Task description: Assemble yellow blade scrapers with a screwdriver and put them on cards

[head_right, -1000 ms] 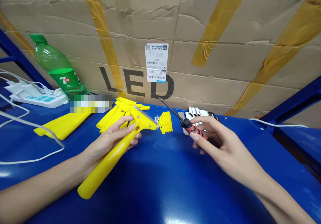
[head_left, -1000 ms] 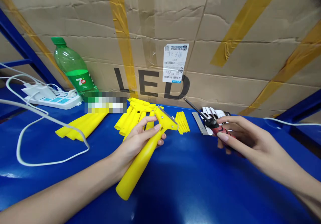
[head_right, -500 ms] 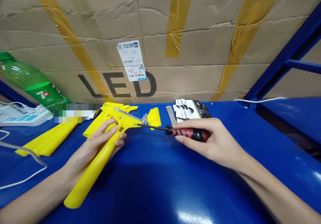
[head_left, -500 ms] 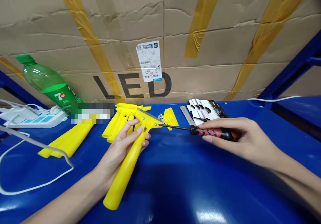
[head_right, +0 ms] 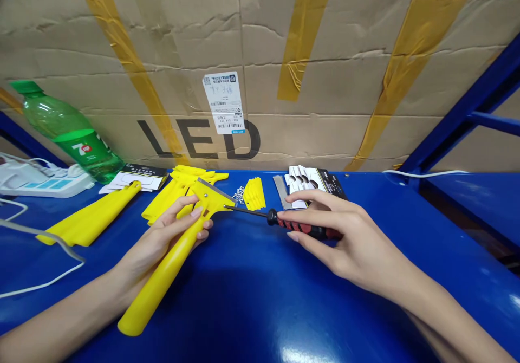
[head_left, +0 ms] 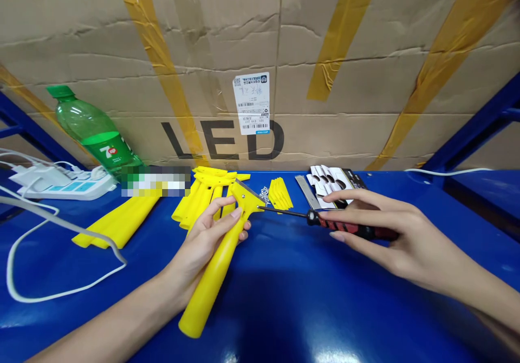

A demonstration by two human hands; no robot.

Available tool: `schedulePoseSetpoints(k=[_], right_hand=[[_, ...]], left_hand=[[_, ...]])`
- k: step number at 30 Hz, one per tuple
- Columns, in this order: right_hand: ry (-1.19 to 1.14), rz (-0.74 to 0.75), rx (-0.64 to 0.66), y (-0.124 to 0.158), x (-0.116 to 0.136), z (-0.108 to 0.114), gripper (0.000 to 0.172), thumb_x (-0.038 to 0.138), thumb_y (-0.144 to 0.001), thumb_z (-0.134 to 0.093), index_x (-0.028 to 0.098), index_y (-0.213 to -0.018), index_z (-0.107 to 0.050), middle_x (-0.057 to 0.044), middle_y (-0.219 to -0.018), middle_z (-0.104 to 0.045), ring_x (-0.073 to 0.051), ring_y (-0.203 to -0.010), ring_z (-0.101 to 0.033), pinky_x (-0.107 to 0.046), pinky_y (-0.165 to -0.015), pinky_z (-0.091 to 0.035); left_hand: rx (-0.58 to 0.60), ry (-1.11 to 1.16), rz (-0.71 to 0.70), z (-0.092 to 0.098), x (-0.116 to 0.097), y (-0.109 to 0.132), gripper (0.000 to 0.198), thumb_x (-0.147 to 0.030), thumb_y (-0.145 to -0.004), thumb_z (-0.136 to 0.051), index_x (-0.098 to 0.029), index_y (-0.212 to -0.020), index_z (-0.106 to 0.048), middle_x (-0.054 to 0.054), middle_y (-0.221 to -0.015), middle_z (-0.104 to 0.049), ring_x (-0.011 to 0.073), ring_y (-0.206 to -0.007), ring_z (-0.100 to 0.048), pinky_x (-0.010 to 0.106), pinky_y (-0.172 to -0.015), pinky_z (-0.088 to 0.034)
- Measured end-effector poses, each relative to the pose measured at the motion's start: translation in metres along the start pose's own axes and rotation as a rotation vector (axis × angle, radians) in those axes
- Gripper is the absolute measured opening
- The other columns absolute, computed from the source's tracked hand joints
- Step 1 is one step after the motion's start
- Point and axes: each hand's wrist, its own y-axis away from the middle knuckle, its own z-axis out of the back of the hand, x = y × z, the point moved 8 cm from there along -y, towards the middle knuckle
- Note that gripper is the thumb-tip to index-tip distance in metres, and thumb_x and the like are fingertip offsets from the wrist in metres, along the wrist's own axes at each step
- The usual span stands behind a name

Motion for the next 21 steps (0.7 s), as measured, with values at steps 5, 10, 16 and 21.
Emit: schedulePoseSetpoints(k=[5, 10, 16, 21], right_hand=[[0.005, -0.035, -0.094, 0.0, 0.004, 0.009, 0.028, 0.039, -0.086, -0.071, 0.034, -0.113, -0.076, -0.008, -0.126, -0.068, -0.032, -0.108, -0.069, -0.047, -0.087, -0.059], [-0.234, -0.392, -0.207, 0.006, -0.022, 0.006, 0.04, 0.058, -0.096, -0.052, 0.023, -0.104, -0.069, -0.001, -0.058, -0.06, -0.015, -0.041, -0.053, -0.029, -0.039, -0.043], [-0.441, -0.323, 0.098, 0.001, -0.021, -0.004, 0.035, 0.048, -0.087, -0.071, 0.026, -0.113, -0.059, -0.005, -0.092, -0.07, -0.019, -0.077, -0.068, -0.03, -0.067, -0.056], [-0.445, -0.411, -0.035, 0.003, -0.034, -0.005, 0.038, 0.059, -0.098, -0.049, 0.023, -0.107, -0.058, 0.002, -0.06, -0.061, -0.013, -0.042, -0.056, -0.025, -0.042, -0.045]], left_hand=[[0.01, -0.068, -0.033, 0.001, 0.002, 0.0, 0.039, -0.022, -0.08, -0.08, -0.023, -0.111, -0.056, 0.004, -0.079, -0.072, 0.0133, -0.067, -0.068, 0.019, -0.065, -0.054], [0.017, -0.116, -0.034, -0.001, 0.004, 0.003, 0.04, -0.025, -0.081, -0.079, -0.022, -0.112, -0.054, 0.005, -0.077, -0.073, 0.0126, -0.065, -0.066, 0.019, -0.065, -0.054], [-0.058, -0.137, -0.065, 0.005, -0.005, 0.003, 0.047, -0.024, -0.079, -0.08, -0.022, -0.118, -0.054, 0.006, -0.077, -0.073, 0.0128, -0.065, -0.066, 0.018, -0.064, -0.054], [-0.025, -0.14, -0.072, 0.002, -0.003, 0.005, 0.047, -0.025, -0.081, -0.08, -0.023, -0.119, -0.054, 0.006, -0.078, -0.074, 0.0121, -0.066, -0.067, 0.018, -0.065, -0.054]])
